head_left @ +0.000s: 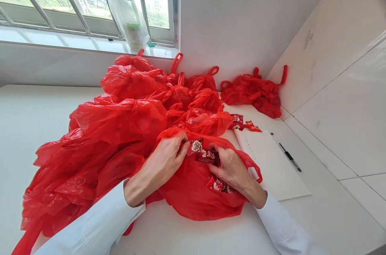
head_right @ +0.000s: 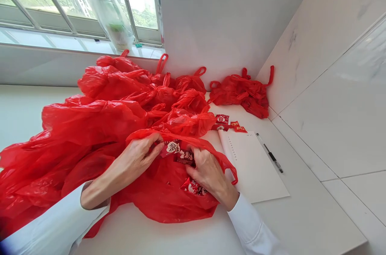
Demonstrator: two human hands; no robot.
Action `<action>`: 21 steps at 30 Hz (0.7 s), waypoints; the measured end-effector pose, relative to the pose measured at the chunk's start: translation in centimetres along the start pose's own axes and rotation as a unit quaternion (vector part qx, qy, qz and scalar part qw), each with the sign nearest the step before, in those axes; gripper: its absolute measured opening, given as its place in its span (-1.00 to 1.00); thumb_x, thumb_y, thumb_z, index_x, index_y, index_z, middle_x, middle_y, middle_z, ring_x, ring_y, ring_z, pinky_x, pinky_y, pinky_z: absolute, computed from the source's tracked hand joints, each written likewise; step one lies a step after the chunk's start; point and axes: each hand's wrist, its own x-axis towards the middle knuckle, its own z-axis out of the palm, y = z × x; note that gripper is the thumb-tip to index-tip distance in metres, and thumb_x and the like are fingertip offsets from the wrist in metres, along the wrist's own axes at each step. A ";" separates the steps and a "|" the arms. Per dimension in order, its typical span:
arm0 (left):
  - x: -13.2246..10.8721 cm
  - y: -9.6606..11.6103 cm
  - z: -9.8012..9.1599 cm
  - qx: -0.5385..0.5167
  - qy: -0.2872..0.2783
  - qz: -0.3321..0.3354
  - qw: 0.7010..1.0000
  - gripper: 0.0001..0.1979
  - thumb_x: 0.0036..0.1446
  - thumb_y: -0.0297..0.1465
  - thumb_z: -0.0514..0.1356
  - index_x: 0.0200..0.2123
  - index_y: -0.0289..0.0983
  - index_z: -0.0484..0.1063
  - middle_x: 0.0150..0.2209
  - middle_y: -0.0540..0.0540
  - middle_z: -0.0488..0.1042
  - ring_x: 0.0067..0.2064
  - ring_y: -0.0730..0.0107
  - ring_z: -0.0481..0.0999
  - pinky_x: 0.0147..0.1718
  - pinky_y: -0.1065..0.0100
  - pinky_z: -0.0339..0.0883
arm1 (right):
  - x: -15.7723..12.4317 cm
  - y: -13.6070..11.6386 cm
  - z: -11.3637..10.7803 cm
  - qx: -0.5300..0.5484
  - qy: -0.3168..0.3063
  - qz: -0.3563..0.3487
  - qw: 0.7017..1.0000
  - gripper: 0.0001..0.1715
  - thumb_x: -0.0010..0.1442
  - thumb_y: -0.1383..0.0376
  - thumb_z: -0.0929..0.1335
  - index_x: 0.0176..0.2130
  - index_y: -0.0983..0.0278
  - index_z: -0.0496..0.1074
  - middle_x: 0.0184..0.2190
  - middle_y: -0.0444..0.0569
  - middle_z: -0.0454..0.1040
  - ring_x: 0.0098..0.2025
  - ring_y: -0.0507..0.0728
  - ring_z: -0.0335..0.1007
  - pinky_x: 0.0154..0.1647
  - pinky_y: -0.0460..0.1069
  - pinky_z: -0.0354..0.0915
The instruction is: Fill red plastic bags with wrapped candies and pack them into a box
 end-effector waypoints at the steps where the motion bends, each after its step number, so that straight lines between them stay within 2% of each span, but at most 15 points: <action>1: 0.0 0.1 0.0 0.003 0.016 0.003 1.000 -0.78 0.30 -0.38 -0.10 -0.45 -0.19 0.08 -0.50 0.08 0.22 -0.48 0.42 0.18 -0.41 0.33 0.05 | -0.1 0.1 0.0 0.004 0.004 -0.006 1.000 -0.60 0.05 0.41 0.31 -0.07 0.25 0.30 -0.28 -0.01 0.51 -0.29 0.18 0.44 -0.30 0.02 0.29; 5: 0.2 0.3 -0.2 -0.005 0.051 0.002 0.999 -0.80 0.29 -0.39 -0.10 -0.44 -0.19 0.10 -0.50 0.08 0.22 -0.48 0.43 0.18 -0.42 0.34 0.07 | -0.2 -0.2 -0.3 0.041 -0.016 -0.046 0.998 -0.73 0.03 0.51 0.22 -0.27 0.19 0.23 -0.39 -0.13 0.42 -0.41 0.07 0.34 -0.40 -0.06 0.22; 7: 0.2 0.3 -0.4 -0.009 0.064 0.000 0.998 -0.79 0.28 -0.39 -0.10 -0.44 -0.19 0.10 -0.51 0.08 0.21 -0.50 0.44 0.17 -0.43 0.34 0.07 | -0.2 -0.6 -0.6 0.051 -0.018 -0.080 0.995 -0.71 -0.01 0.56 0.19 -0.34 0.19 0.17 -0.43 -0.16 0.37 -0.43 0.05 0.30 -0.44 -0.08 0.19; 10: 0.1 0.3 -0.8 -0.033 0.060 -0.009 0.998 -0.76 0.29 -0.34 -0.10 -0.46 -0.19 0.09 -0.53 0.10 0.19 -0.51 0.45 0.14 -0.46 0.35 0.05 | -0.3 -1.2 -1.0 0.054 0.042 -0.162 0.984 -0.67 -0.04 0.60 0.16 -0.37 0.18 0.12 -0.27 -0.08 0.42 -0.28 0.07 0.35 -0.33 -0.06 0.26; 12: -0.1 0.5 -1.1 -0.067 0.016 -0.017 0.997 -0.74 0.29 -0.30 -0.08 -0.48 -0.20 0.08 -0.52 0.10 0.18 -0.49 0.45 0.15 -0.46 0.36 0.06 | -0.5 -1.6 -1.2 0.051 0.098 -0.200 0.974 -0.66 -0.03 0.62 0.15 -0.38 0.18 0.08 -0.09 0.00 0.41 -0.14 0.10 0.37 -0.24 -0.02 0.30; 14: -0.3 0.7 -1.2 -0.108 -0.048 -0.019 0.993 -0.72 0.28 -0.25 -0.08 -0.48 -0.19 0.08 -0.50 0.10 0.17 -0.47 0.44 0.16 -0.46 0.37 0.09 | -0.6 -2.1 -1.4 0.057 0.116 -0.203 0.971 -0.66 0.00 0.62 0.15 -0.38 0.18 0.05 -0.01 0.04 0.37 0.00 0.13 0.35 -0.17 0.00 0.31; 16: -0.5 0.9 -1.2 -0.141 -0.090 -0.019 0.986 -0.72 0.28 -0.21 -0.08 -0.46 -0.19 0.10 -0.48 0.09 0.20 -0.45 0.44 0.19 -0.44 0.37 0.16 | -0.7 -2.5 -1.3 0.085 0.079 -0.182 0.976 -0.69 0.04 0.58 0.17 -0.37 0.17 0.03 -0.09 0.02 0.40 0.03 0.14 0.34 -0.17 0.00 0.31; 19: -0.6 1.1 -1.0 -0.164 -0.099 -0.014 0.981 -0.73 0.27 -0.20 -0.09 -0.43 -0.19 0.16 -0.44 0.06 0.27 -0.41 0.42 0.28 -0.38 0.38 0.26 | -0.6 -3.0 -0.9 0.134 0.008 -0.126 0.983 -0.75 0.12 0.47 0.22 -0.37 0.17 0.02 -0.31 -0.10 0.38 -0.24 0.08 0.39 -0.32 -0.05 0.28; 21: -0.8 1.3 -1.1 -0.158 -0.086 -0.004 0.984 -0.73 0.28 -0.20 -0.11 -0.40 -0.19 0.21 -0.42 0.04 0.33 -0.39 0.41 0.33 -0.39 0.39 0.31 | -0.7 -3.0 -0.6 0.136 0.007 -0.109 0.985 -0.73 0.11 0.44 0.26 -0.38 0.17 0.03 -0.38 -0.15 0.33 -0.34 0.06 0.34 -0.37 -0.06 0.26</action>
